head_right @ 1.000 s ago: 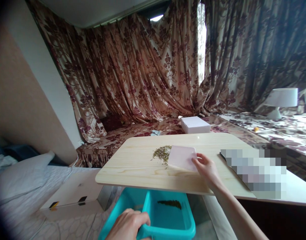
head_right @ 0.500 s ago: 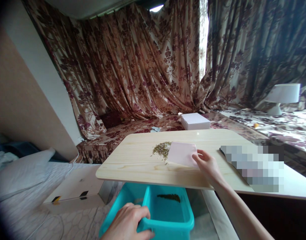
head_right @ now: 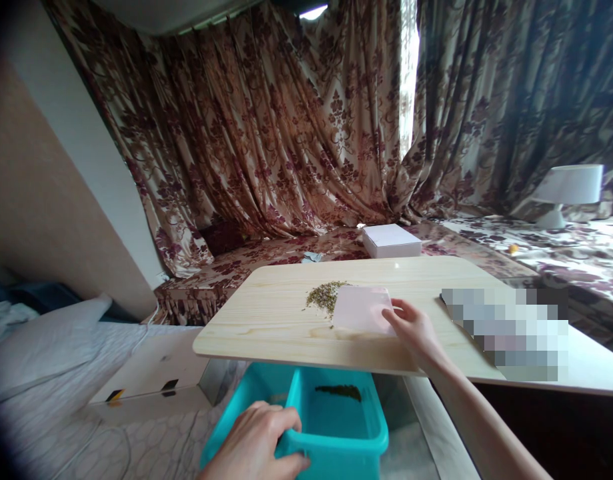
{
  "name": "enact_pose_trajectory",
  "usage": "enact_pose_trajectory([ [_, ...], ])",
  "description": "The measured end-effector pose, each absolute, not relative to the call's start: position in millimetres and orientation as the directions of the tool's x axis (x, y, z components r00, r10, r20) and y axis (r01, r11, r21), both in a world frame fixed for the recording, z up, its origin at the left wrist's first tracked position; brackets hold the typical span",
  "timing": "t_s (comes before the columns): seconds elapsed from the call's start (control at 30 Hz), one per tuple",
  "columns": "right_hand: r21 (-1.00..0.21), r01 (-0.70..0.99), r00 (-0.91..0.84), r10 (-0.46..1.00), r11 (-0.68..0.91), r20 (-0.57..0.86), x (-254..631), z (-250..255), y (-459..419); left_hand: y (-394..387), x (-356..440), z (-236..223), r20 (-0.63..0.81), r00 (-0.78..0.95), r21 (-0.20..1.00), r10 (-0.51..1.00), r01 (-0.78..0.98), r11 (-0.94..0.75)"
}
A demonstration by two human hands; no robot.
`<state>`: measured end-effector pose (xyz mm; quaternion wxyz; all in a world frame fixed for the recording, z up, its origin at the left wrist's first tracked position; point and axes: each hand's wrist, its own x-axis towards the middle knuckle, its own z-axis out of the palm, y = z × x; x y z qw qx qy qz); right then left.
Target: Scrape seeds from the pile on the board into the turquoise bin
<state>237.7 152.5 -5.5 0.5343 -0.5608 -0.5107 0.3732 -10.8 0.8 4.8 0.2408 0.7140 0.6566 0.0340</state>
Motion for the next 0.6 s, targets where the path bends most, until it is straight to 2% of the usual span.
enact_pose_trajectory([
  [0.6,-0.984,0.147,0.185,0.975,0.097,0.124,239,-7,155,8,-19,-11,-0.253,0.189,0.393,0.949,0.916,-0.077],
])
